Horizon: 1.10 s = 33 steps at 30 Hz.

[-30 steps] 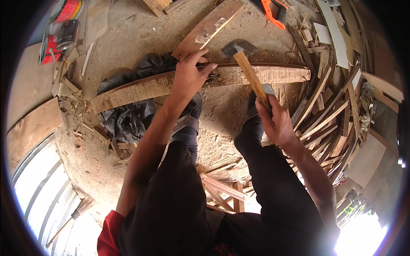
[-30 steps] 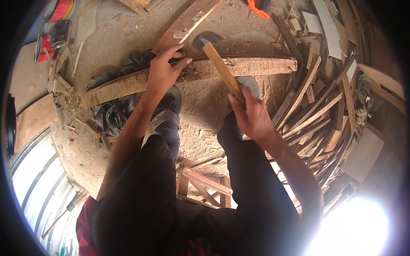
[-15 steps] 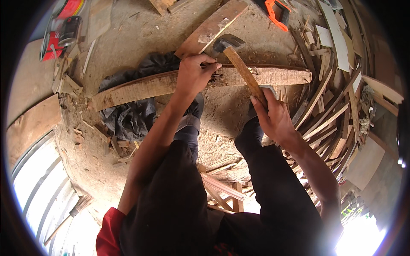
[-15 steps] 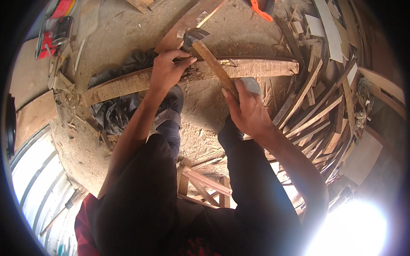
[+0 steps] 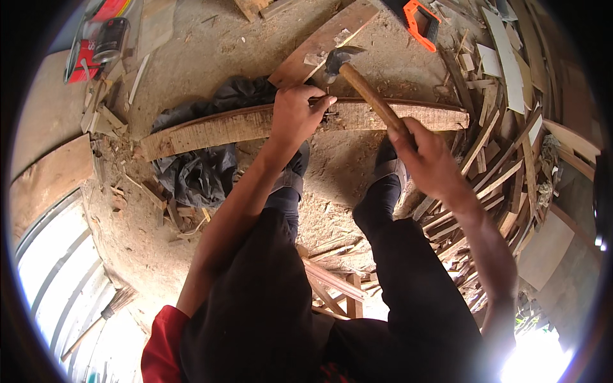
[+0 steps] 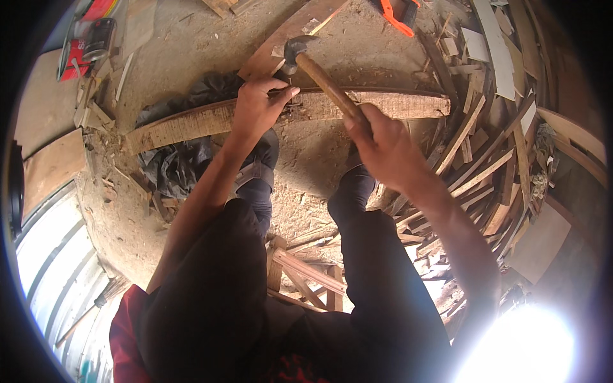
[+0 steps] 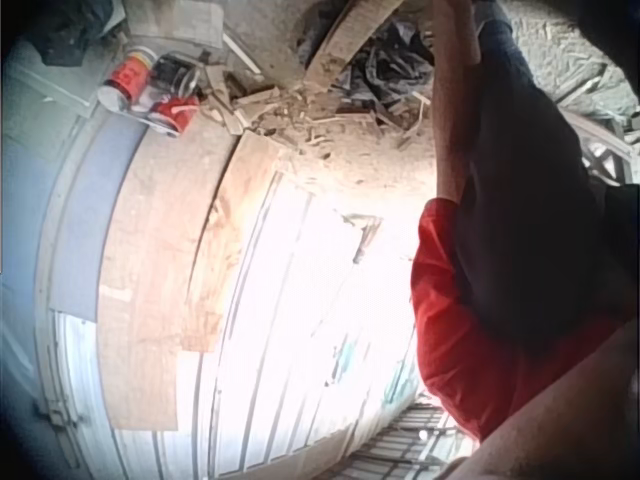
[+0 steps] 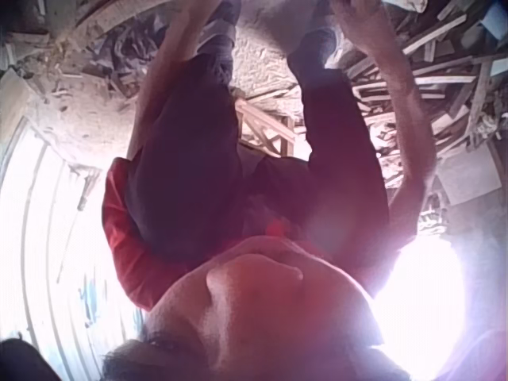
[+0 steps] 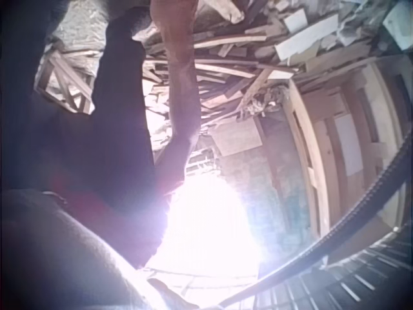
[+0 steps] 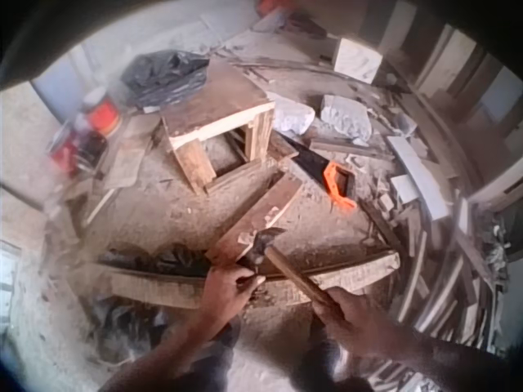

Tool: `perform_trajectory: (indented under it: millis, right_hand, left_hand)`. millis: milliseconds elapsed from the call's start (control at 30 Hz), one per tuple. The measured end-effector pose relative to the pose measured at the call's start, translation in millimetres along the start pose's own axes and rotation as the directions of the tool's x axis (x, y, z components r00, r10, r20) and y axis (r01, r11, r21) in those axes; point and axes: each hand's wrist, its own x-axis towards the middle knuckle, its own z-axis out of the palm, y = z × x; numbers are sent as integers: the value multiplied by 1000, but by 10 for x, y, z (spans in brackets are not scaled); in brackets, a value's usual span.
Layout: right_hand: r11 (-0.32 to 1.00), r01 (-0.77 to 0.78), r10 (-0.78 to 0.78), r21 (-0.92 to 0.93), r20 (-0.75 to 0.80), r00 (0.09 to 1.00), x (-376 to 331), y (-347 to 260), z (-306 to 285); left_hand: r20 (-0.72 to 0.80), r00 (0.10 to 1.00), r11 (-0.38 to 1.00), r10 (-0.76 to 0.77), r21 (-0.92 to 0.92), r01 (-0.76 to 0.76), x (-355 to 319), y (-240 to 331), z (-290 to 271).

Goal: The person holds a wooden plank and uses a hammer to drive nails into it. The person repeatedly positions nails and strikes them with the hammer while sitting on the floor.

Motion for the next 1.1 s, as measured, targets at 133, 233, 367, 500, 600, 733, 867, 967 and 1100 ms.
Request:
perform_trajectory:
  millis: [133, 233, 367, 500, 600, 733, 867, 967, 1100]
  right_hand:
    - [994, 89, -88, 65, -26, 996, 200, 89, -184]
    - [978, 206, -205, 21, -23, 978, 305, 52, -255]
    - [991, 132, -130, -4, 139, 982, 226, -36, -302]
    - [992, 125, -124, -8, 83, 989, 154, -95, -260]
    - [993, 117, -116, -16, 64, 991, 146, -131, -272]
    - [982, 175, -171, -67, 65, 983, 142, -161, -368]
    - [986, 167, -166, -24, 11, 986, 155, -213, -361]
    - [984, 171, -169, -43, 35, 985, 170, -168, -341]
    - [973, 224, -226, -64, -40, 973, 172, -91, -310]
  left_hand:
    - [-49, 998, 998, 48, -33, -50, 10, -7, 66]
    - [-83, 984, 986, 159, 69, -154, -7, -56, 78]
    - [-154, 946, 952, 286, 160, -262, -39, -85, 114]
    - [-117, 975, 977, 190, 125, -175, -63, -86, 113]
    - [-70, 994, 993, 87, 80, -81, -50, -126, 122]
    - [-54, 995, 994, 84, 72, -80, -37, -87, 114]
    - [-101, 985, 983, 138, 133, -124, -47, -85, 109]
    - [-109, 979, 978, 171, 137, -156, -57, -72, 102]
    - [-70, 992, 990, 102, 106, -95, -71, -79, 118]
